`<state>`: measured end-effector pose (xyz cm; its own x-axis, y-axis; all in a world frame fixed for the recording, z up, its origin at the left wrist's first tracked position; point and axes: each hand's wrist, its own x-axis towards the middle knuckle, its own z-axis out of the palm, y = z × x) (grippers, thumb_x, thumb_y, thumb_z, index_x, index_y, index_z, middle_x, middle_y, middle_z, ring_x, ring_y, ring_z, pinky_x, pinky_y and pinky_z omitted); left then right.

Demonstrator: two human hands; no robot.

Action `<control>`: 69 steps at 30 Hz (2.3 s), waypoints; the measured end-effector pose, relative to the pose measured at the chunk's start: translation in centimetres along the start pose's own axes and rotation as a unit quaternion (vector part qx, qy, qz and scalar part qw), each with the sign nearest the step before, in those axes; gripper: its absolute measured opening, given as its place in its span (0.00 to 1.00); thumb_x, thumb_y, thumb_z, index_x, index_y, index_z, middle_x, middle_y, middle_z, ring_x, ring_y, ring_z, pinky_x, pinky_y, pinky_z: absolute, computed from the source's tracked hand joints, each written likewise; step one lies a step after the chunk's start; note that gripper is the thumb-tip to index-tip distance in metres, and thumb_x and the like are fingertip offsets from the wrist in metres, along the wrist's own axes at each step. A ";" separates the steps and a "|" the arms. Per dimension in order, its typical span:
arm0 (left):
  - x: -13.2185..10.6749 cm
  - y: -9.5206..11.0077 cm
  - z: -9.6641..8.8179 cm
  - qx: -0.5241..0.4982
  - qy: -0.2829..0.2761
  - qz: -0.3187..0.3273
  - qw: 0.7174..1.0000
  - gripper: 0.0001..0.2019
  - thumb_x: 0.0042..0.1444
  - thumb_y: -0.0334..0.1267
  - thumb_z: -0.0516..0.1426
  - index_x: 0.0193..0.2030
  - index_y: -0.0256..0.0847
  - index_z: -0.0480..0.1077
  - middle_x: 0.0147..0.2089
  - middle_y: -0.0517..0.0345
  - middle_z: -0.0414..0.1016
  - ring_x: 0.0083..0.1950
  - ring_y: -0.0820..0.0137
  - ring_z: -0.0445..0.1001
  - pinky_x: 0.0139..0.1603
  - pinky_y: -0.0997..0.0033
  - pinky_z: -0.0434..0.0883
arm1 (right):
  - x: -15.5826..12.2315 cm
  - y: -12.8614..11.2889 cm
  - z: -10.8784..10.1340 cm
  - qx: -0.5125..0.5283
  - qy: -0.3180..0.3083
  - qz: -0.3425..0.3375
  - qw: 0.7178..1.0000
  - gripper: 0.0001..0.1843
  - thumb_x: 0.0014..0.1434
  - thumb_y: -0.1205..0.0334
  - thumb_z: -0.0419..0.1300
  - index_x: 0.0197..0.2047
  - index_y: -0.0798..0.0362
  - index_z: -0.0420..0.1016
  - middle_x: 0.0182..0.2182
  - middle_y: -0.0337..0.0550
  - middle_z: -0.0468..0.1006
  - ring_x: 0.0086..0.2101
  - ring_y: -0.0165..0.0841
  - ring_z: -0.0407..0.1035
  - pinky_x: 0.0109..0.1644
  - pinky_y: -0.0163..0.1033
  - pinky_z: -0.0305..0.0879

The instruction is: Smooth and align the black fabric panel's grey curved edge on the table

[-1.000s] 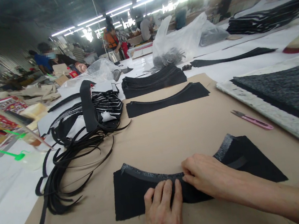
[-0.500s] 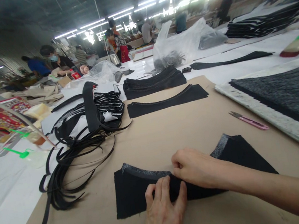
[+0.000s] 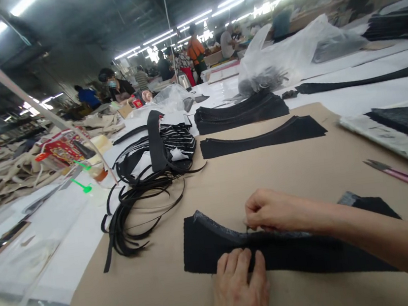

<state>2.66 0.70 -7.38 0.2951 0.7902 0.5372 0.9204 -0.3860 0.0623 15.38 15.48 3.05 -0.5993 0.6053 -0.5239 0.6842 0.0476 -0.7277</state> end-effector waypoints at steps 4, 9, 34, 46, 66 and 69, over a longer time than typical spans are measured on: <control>0.0 0.0 0.4 -0.025 0.023 -0.014 0.999 0.15 0.65 0.39 0.46 0.51 0.39 0.70 0.45 0.53 0.74 0.46 0.66 0.71 0.46 0.64 0.68 | 0.7 -1.9 -0.1 -0.018 0.001 -0.019 1.000 0.07 0.50 0.68 0.56 0.21 0.57 0.68 0.13 0.33 0.62 0.17 0.24 0.54 0.21 0.30 0.48; -0.1 0.0 0.6 -0.043 -0.008 -0.034 0.998 0.16 0.62 0.37 0.51 0.56 0.38 0.67 0.45 0.53 0.74 0.44 0.65 0.71 0.45 0.64 0.71 | 0.0 -3.1 -1.0 -0.058 0.004 -0.010 0.998 0.09 0.53 0.67 0.55 0.23 0.57 0.71 0.14 0.34 0.64 0.18 0.24 0.55 0.21 0.31 0.48; -0.9 -6.3 -2.6 -0.048 -0.095 0.030 0.994 0.18 0.64 0.30 0.48 0.59 0.42 0.66 0.54 0.50 0.71 0.53 0.64 0.70 0.50 0.63 0.73 | -2.4 4.5 1.6 -0.112 0.020 0.043 0.993 0.07 0.52 0.66 0.56 0.23 0.55 0.68 0.18 0.37 0.69 0.21 0.27 0.61 0.24 0.32 0.50; -1.0 -6.1 -2.7 0.065 -0.025 0.073 0.995 0.16 0.66 0.36 0.48 0.55 0.41 0.71 0.54 0.54 0.74 0.56 0.65 0.70 0.54 0.66 0.67 | -2.9 5.6 2.9 -0.256 0.085 -0.025 0.963 0.11 0.58 0.65 0.53 0.26 0.54 0.71 0.22 0.43 0.75 0.24 0.30 0.66 0.27 0.34 0.46; -1.3 -5.5 -2.6 0.115 -0.025 0.070 0.991 0.17 0.67 0.42 0.46 0.55 0.48 0.72 0.50 0.53 0.75 0.48 0.66 0.72 0.51 0.66 0.66 | -3.0 4.7 3.4 -0.319 0.110 0.000 0.941 0.13 0.59 0.66 0.52 0.29 0.56 0.77 0.27 0.51 0.80 0.30 0.41 0.76 0.29 0.37 0.53; -1.3 -5.3 -2.5 0.102 -0.013 0.046 0.994 0.17 0.67 0.41 0.46 0.54 0.48 0.72 0.50 0.52 0.74 0.49 0.65 0.71 0.50 0.66 0.66 | -2.9 4.2 3.4 -0.334 0.108 0.015 0.936 0.13 0.60 0.66 0.54 0.28 0.57 0.78 0.27 0.53 0.80 0.31 0.43 0.76 0.29 0.38 0.56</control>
<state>-3.22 0.51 -6.29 0.3842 0.7696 0.5101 0.9214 -0.3548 -0.1586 18.62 11.23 0.01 -0.5272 0.7575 -0.3851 0.8497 0.4710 -0.2369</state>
